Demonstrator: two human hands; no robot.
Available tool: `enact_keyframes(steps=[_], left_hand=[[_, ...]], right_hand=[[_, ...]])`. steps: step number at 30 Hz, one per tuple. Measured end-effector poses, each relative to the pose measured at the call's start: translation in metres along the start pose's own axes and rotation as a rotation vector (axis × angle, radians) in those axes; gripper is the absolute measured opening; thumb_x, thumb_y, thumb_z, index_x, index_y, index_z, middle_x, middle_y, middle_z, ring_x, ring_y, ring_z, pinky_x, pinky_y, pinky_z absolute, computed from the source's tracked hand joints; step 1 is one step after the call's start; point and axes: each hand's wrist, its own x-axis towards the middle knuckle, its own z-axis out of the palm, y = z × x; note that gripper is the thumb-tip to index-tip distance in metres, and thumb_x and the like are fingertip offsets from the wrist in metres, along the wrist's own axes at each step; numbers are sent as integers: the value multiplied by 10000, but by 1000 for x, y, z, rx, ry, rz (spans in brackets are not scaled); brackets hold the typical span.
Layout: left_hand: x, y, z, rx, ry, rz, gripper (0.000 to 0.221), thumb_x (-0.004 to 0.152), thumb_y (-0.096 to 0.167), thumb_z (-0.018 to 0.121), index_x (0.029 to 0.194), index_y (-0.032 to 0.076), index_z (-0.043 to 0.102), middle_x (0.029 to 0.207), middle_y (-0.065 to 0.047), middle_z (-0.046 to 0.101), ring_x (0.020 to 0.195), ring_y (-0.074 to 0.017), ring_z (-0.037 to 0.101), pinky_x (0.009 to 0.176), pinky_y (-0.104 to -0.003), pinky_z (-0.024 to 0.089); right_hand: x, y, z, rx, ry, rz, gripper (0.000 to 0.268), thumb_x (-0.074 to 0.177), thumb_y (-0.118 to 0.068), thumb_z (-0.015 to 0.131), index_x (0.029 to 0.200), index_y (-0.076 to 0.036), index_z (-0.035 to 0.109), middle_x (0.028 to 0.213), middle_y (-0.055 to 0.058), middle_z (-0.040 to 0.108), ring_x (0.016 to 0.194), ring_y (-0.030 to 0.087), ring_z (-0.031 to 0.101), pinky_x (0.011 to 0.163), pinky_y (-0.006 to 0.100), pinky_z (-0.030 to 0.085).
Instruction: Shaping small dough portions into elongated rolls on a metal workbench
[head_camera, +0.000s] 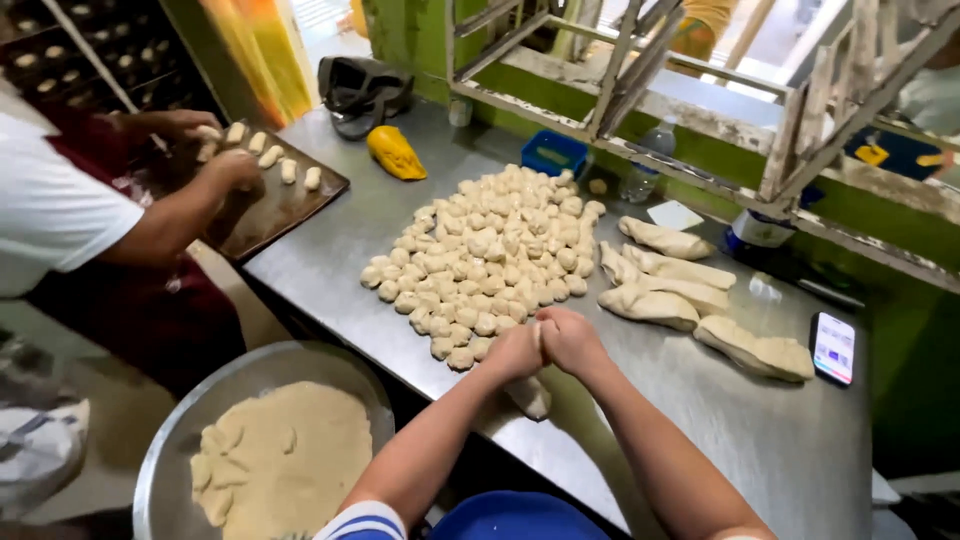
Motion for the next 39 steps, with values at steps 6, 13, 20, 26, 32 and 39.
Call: enact_keyframes(steps=[6,13,20,26,32,39], left_hand=[[21,3,20,191,380,10,309,876,311,649,987,74,813,841,-92,776,910,-262,778,665,-334,570],[-14,41,-29,23,226,-321,670,786,473,744,1272,34,605,1272,-230,662,1199,-456,664,949,-646,529],[-1,18,2,-221,243,-69,512,743,363,781,1219,188,711,1226,-99,724,1261,-322,624,1046,-491,518],[6,18,-1,324,210,-155,400,828,334,612,1053,49,778,1000,-148,771,1019,-377,750,816,-584,587],[-39,12,-49,40,82,-16,747,744,456,728,1338,21,598,1316,-234,671,1302,-394,606,1082,-552,495],[-47,-6,-37,-319,-45,42,743,645,622,810,1227,170,718,1228,-142,722,1254,-321,638,1056,-453,526]], right_hand=[[-27,-49,-60,-168,-436,102,794,997,-685,210,1126,-132,765,1259,181,710,1306,410,568,1159,552,403],[-9,-14,-62,-198,-230,-253,704,1008,-574,523,1610,-242,370,1618,261,219,1508,475,251,1196,584,325],[19,31,-7,258,-96,-157,323,966,-249,519,1155,-208,778,1144,96,757,1200,300,654,1062,450,502],[-21,-29,-50,-78,-544,-84,641,1024,-568,248,969,-91,672,1011,223,672,1069,419,588,1017,565,416],[-22,-60,-51,123,-223,-302,347,1049,-262,514,1100,26,700,998,319,706,1061,522,631,914,583,499],[-42,-36,-9,296,87,212,379,848,-88,543,1102,-188,805,913,85,817,946,212,771,891,384,594]])
